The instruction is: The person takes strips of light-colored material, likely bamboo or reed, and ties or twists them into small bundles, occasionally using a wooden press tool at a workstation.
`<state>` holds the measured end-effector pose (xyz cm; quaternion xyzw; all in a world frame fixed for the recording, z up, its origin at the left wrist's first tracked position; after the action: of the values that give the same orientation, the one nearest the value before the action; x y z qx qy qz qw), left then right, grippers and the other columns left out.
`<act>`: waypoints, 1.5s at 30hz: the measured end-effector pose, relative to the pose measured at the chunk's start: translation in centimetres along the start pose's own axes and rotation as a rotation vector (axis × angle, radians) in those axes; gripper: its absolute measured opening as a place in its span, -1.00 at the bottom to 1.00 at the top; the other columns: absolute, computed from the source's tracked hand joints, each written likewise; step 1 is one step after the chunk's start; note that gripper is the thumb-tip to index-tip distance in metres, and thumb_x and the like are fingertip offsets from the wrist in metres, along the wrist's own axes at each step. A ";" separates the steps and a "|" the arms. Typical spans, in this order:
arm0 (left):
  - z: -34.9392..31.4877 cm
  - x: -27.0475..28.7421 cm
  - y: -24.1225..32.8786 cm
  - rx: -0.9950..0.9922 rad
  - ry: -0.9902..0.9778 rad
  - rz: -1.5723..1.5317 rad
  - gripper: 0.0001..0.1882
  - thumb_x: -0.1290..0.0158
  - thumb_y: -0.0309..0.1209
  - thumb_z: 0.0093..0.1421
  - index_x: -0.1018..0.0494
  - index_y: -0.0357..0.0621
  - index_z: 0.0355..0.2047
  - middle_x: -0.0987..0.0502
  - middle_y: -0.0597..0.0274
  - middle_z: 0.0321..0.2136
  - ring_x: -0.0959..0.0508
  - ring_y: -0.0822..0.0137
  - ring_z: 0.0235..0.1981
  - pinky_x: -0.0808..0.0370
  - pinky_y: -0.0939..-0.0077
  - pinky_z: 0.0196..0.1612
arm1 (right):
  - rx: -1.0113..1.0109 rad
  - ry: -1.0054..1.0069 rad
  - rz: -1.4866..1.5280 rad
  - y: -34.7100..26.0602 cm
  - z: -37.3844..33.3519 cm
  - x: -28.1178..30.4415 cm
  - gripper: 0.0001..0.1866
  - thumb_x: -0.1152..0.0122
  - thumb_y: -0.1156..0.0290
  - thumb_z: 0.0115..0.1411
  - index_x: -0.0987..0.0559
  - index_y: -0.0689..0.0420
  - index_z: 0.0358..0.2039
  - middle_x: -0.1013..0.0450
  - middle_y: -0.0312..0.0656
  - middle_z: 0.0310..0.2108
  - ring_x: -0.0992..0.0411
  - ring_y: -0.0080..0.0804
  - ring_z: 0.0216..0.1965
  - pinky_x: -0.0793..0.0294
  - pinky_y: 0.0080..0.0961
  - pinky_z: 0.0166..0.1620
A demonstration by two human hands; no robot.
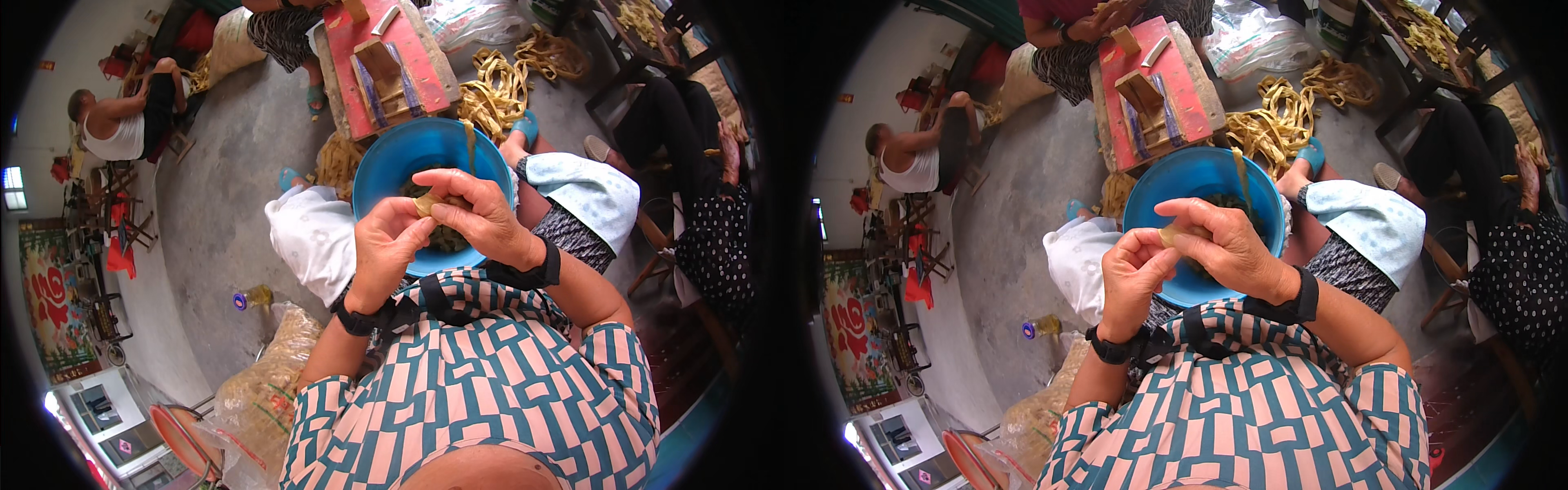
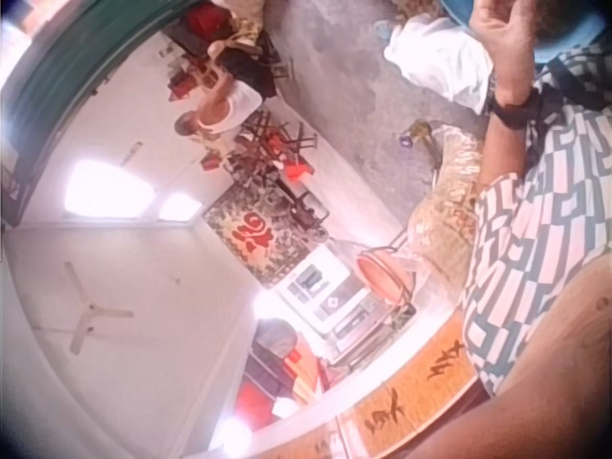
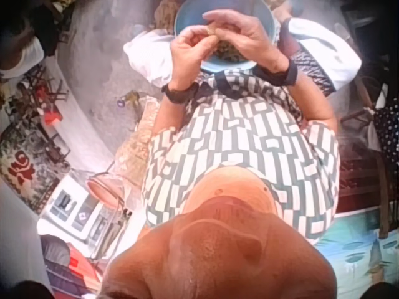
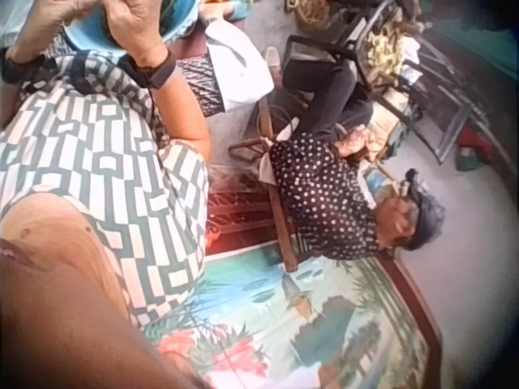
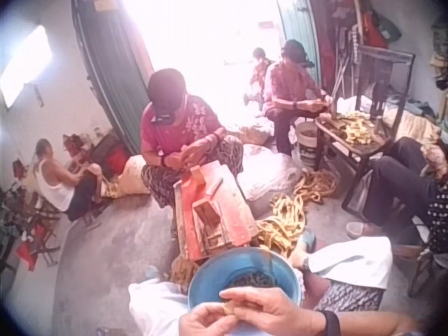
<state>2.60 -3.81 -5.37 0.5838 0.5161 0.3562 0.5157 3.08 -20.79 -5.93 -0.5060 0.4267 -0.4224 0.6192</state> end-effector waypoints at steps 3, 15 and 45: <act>0.1 0.3 -0.3 -0.024 -0.028 0.003 -0.87 -0.24 -0.55 0.26 -0.52 -0.22 -0.22 -0.58 0.38 -0.43 -0.49 0.63 -0.48 -0.41 0.74 -0.43 | -0.146 0.042 0.324 1.1 0.2 -0.3 -0.64 -0.16 0.51 0.38 -0.44 0.30 0.15 -0.55 -0.27 -0.28 -0.48 -0.66 -0.27 -0.49 -0.66 -0.17; 1.3 4.2 -0.7 -0.026 0.127 -0.477 -0.87 -0.19 -0.62 0.22 -0.49 -0.19 -0.26 -0.59 0.32 -0.41 -0.57 0.57 -0.48 -0.34 0.81 -0.45 | 0.148 -0.142 -0.443 -0.7 -1.4 -0.3 -0.83 -0.24 0.33 0.34 -0.56 0.16 -0.31 -0.49 -0.09 -0.57 -0.51 -0.07 -0.57 -0.42 -0.26 -0.51; 0.4 2.7 -0.5 0.283 -0.221 -0.339 -0.62 0.00 -0.21 0.44 -0.42 -0.18 -0.48 -0.33 0.34 -0.72 -0.31 0.48 -0.71 -0.45 0.49 -0.50 | 0.340 -0.155 -0.827 -1.1 -2.5 4.1 -0.85 -0.32 0.46 0.20 -0.49 0.13 -0.42 -0.42 -0.15 -0.65 -0.52 -0.18 -0.58 -0.47 -0.26 -0.50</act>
<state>3.41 -1.35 -6.27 0.5910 0.5918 0.1227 0.5343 1.75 -25.50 -5.57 -0.5552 0.0656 -0.6594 0.5026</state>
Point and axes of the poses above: each hand's wrist, its own z-axis towards the middle knuckle, its own x-axis out of the back of the hand, y = z × x, the point moved 3 cm from there along z, towards the middle knuckle
